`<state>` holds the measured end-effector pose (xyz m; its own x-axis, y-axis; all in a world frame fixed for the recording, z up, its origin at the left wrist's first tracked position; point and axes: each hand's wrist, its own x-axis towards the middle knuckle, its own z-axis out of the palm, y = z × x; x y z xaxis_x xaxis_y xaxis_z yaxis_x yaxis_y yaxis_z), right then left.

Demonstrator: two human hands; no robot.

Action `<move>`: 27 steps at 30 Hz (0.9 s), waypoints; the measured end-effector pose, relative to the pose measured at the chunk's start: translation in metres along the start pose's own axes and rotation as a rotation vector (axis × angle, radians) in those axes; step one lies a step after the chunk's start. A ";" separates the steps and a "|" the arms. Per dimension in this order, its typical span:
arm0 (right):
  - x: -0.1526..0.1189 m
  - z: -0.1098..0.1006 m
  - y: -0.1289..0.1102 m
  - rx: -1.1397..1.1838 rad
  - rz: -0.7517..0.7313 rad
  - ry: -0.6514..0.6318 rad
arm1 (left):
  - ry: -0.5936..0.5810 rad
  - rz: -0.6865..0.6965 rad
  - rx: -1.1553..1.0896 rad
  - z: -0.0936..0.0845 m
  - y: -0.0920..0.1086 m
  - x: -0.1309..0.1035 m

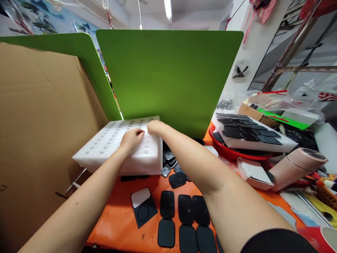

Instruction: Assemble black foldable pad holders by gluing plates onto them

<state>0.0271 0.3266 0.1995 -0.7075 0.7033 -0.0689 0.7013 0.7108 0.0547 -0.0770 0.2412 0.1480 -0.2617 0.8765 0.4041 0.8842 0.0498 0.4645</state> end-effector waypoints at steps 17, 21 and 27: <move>0.006 -0.004 0.010 0.064 -0.024 0.299 | 0.017 -0.040 0.087 0.013 -0.008 0.042; -0.019 -0.012 0.055 0.137 0.119 0.446 | -0.079 0.008 0.121 0.011 -0.006 0.051; -0.109 0.034 0.072 0.700 0.077 0.354 | -0.093 0.098 0.119 0.022 -0.006 0.057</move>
<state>0.1578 0.3009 0.1776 -0.5579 0.7953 0.2372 0.5585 0.5712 -0.6015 -0.0885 0.3013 0.1509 -0.1395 0.9203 0.3654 0.9446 0.0131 0.3278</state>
